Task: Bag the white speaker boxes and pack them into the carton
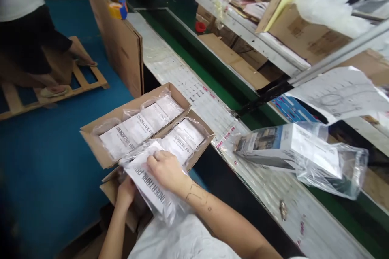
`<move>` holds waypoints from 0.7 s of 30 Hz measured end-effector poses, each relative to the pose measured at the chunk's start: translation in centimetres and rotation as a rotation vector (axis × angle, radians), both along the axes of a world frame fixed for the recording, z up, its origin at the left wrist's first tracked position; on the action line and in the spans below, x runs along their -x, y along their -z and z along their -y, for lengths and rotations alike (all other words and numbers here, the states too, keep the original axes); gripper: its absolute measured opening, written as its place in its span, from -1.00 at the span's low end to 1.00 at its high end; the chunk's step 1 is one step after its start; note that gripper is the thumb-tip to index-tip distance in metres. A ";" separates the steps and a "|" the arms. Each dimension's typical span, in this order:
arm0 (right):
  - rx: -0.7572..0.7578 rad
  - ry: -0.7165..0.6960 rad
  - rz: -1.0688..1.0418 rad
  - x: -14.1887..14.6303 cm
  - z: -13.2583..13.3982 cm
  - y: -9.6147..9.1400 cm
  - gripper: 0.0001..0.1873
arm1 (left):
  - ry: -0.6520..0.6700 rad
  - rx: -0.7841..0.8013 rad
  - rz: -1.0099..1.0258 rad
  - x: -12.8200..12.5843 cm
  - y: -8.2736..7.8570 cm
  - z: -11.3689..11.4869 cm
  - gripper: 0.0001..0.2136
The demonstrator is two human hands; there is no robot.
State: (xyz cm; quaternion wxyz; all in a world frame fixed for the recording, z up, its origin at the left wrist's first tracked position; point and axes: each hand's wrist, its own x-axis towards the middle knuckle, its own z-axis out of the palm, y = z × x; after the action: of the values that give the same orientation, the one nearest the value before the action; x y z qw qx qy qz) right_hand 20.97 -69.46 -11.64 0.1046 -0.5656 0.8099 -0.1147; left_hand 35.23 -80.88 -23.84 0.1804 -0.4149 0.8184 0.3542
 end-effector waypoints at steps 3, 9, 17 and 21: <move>-0.122 -0.021 0.209 1.7 -2.5 2.5 -0.65 | -0.272 0.031 -0.255 -1.3 -2.6 0.1 -0.66; -0.296 0.184 0.426 6.3 -6.1 4.7 -0.57 | 0.221 0.435 -0.563 6.4 -7.2 -3.6 -0.56; -0.676 0.276 0.499 9.7 -4.0 13.0 -0.72 | 0.494 0.355 0.111 8.5 5.0 -6.9 -0.59; -0.707 0.265 0.535 10.2 -2.6 14.9 -0.64 | 0.492 0.333 0.067 5.7 6.5 -4.9 -0.63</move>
State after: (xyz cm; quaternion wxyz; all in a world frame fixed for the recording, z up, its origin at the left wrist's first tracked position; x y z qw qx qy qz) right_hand 10.77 -66.85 -26.55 0.4807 -0.3375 0.8092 0.0141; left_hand 29.52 -76.00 -30.36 0.2172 -0.2393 0.9349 0.1468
